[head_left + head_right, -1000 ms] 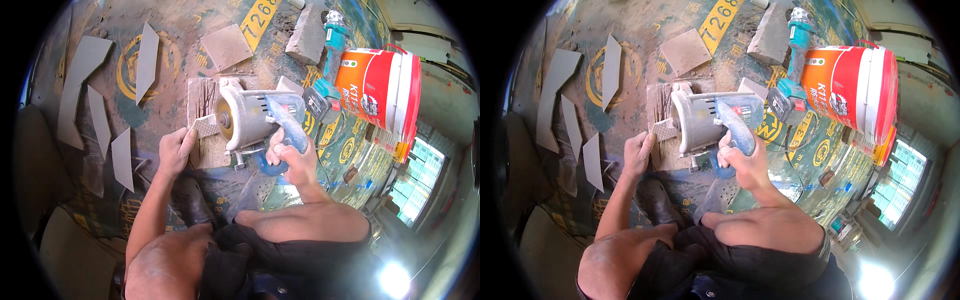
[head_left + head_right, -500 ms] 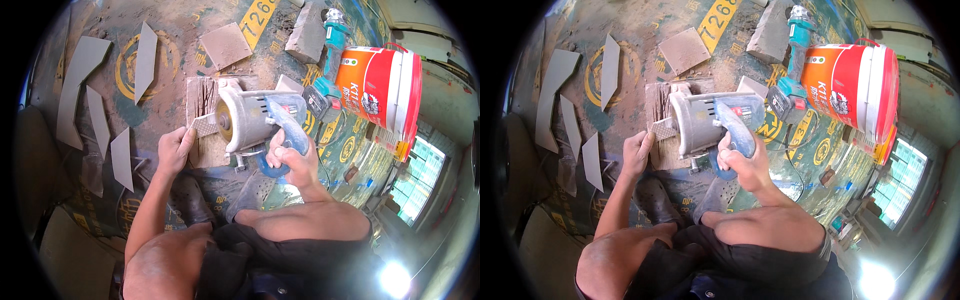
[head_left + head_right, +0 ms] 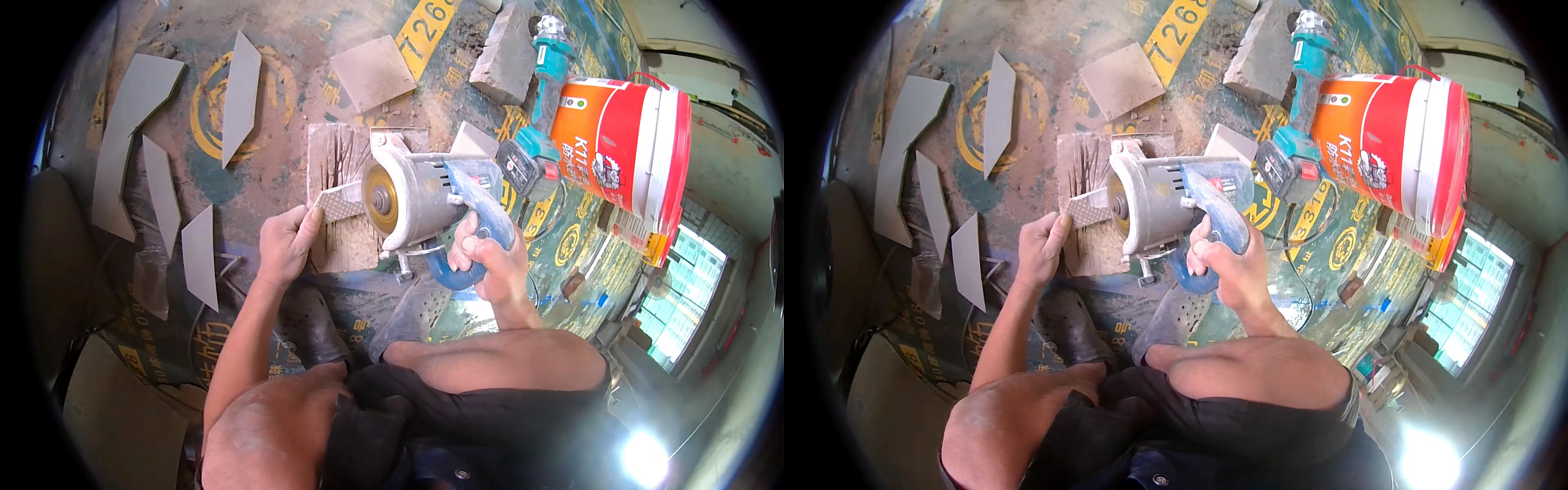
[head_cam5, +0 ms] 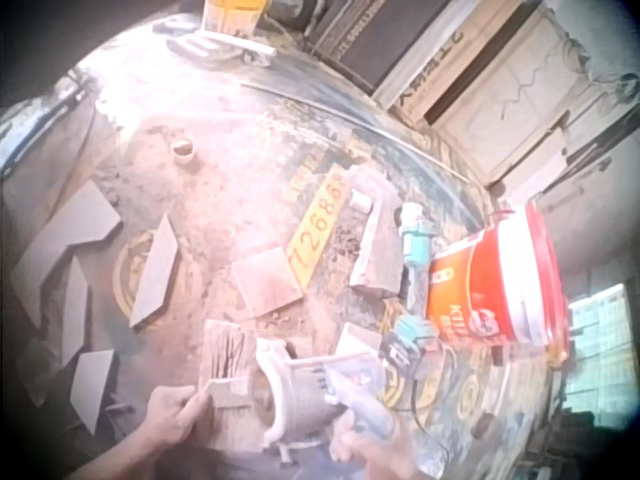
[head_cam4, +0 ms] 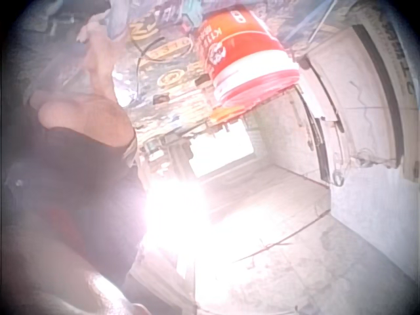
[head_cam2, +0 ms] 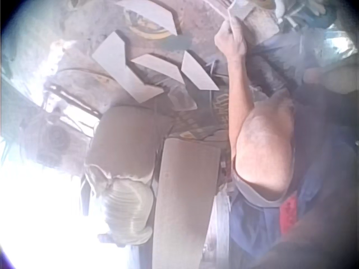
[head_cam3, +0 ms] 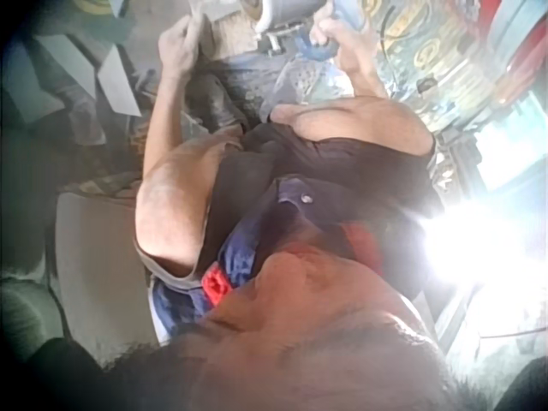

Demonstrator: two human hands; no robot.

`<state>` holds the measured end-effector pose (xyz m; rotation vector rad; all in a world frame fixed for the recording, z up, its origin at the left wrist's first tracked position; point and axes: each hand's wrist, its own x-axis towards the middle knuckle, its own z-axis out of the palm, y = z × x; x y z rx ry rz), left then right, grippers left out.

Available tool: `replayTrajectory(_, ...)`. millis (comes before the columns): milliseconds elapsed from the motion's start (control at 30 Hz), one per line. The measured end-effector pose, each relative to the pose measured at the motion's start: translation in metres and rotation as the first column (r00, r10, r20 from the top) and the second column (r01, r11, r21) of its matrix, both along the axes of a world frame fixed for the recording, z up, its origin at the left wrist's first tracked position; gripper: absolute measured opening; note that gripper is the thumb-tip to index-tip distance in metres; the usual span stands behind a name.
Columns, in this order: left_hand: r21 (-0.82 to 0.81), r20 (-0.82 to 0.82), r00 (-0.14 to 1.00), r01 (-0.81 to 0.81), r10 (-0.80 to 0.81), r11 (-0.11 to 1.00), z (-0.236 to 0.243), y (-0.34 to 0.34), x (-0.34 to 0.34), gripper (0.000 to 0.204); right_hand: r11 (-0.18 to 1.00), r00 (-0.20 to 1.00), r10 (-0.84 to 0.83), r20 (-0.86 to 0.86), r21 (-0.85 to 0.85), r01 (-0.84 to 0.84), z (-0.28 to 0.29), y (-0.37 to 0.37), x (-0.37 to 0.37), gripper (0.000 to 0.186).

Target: The person cuts ceramic tiles using an electric tile cutter. They position each tile on a wooden block and guide the saw along marked lines to cut off small sections.

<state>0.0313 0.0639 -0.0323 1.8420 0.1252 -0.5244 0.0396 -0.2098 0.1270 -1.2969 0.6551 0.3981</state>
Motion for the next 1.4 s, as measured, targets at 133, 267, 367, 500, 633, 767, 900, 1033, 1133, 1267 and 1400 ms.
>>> replayTrajectory(133,0.004,0.012,1.000,-0.006,0.006,1.000,0.000,0.000,0.001,0.050,1.000,1.000,-0.027,-0.002,0.012,0.027,0.002,-0.004,-0.003,0.022)
replayTrajectory(267,0.020,0.032,0.999,-0.013,0.012,1.000,-0.001,-0.002,0.001,0.050,0.998,1.000,-0.013,0.005,0.059,0.012,0.005,-0.006,-0.003,0.022)
replayTrajectory(367,0.024,0.034,0.999,-0.011,0.010,1.000,-0.001,-0.002,0.002,0.050,0.997,0.999,0.035,0.004,0.063,-0.035,0.007,-0.001,-0.002,0.022)
replayTrajectory(500,-0.006,0.009,1.000,-0.026,0.026,1.000,0.005,-0.003,0.004,0.051,0.996,0.997,0.075,0.011,0.045,-0.075,0.003,0.008,-0.003,0.021)
replayTrajectory(633,-0.010,0.008,1.000,-0.011,0.011,1.000,0.002,-0.002,0.002,0.051,0.998,0.998,0.059,0.004,0.008,-0.059,0.003,0.006,-0.002,0.020)
replayTrajectory(767,-0.001,0.013,1.000,-0.004,0.004,1.000,0.003,-0.002,0.002,0.051,1.000,1.000,0.006,-0.013,0.009,-0.006,0.001,-0.002,-0.006,0.021)
replayTrajectory(900,-0.002,0.008,1.000,-0.003,0.003,1.000,0.001,0.000,0.001,0.051,1.000,0.999,-0.017,-0.028,0.024,0.018,0.000,-0.006,-0.008,0.021)
replayTrajectory(1033,0.010,0.015,1.000,0.001,-0.001,1.000,0.000,-0.001,0.000,0.051,0.998,0.999,-0.042,-0.008,0.042,0.043,0.004,-0.010,-0.009,0.022)
replayTrajectory(1133,0.003,0.005,1.000,-0.006,0.006,1.000,-0.001,-0.002,0.000,0.051,0.997,0.999,-0.032,0.003,0.074,0.032,0.007,-0.013,-0.009,0.022)
replayTrajectory(1267,-0.003,0.002,1.000,0.003,-0.003,1.000,0.001,-0.002,0.001,0.052,0.996,0.999,0.041,-0.007,0.073,-0.041,0.004,-0.007,-0.008,0.022)
replayTrajectory(1400,0.017,-0.001,1.000,0.013,-0.013,1.000,-0.003,0.000,0.000,0.052,0.995,0.997,0.070,-0.027,0.073,-0.068,0.004,0.003,-0.006,0.021)
